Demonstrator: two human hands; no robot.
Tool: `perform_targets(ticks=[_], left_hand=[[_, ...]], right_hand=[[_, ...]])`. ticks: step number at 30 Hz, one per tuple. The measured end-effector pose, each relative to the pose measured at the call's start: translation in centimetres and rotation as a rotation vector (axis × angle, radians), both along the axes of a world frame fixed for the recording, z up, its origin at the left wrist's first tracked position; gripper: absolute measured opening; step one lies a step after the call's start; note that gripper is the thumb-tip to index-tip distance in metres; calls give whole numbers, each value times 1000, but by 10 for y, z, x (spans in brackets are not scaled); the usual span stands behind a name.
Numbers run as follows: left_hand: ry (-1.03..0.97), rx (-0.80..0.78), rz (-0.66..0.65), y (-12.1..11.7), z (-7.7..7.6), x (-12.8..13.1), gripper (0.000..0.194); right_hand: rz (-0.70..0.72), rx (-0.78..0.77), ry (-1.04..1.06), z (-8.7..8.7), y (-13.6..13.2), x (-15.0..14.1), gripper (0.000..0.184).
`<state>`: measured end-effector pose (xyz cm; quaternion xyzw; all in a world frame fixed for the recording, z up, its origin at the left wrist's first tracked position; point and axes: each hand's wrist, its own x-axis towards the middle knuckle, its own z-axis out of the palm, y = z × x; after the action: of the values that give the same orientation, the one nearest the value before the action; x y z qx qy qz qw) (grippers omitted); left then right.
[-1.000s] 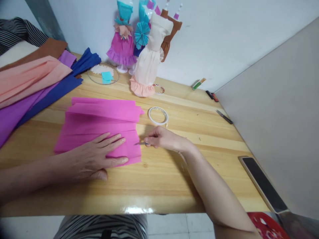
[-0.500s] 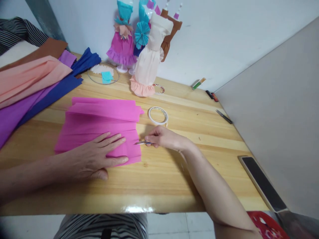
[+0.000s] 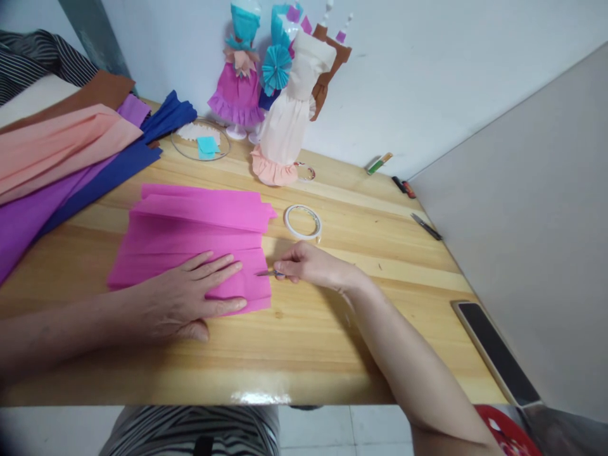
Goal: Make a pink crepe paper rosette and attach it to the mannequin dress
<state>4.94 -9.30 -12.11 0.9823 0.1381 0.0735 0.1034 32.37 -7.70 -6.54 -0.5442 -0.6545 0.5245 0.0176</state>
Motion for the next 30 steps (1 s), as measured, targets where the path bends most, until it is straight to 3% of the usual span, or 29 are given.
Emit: perform_targets(ticks=[9, 30], left_hand=[[-3, 11, 4, -1, -1, 0, 61], [-9, 18, -1, -1, -1, 1, 61]], right_hand=[[71, 19, 10, 1, 2, -13, 42], [61, 32, -15, -1, 2, -16, 43]])
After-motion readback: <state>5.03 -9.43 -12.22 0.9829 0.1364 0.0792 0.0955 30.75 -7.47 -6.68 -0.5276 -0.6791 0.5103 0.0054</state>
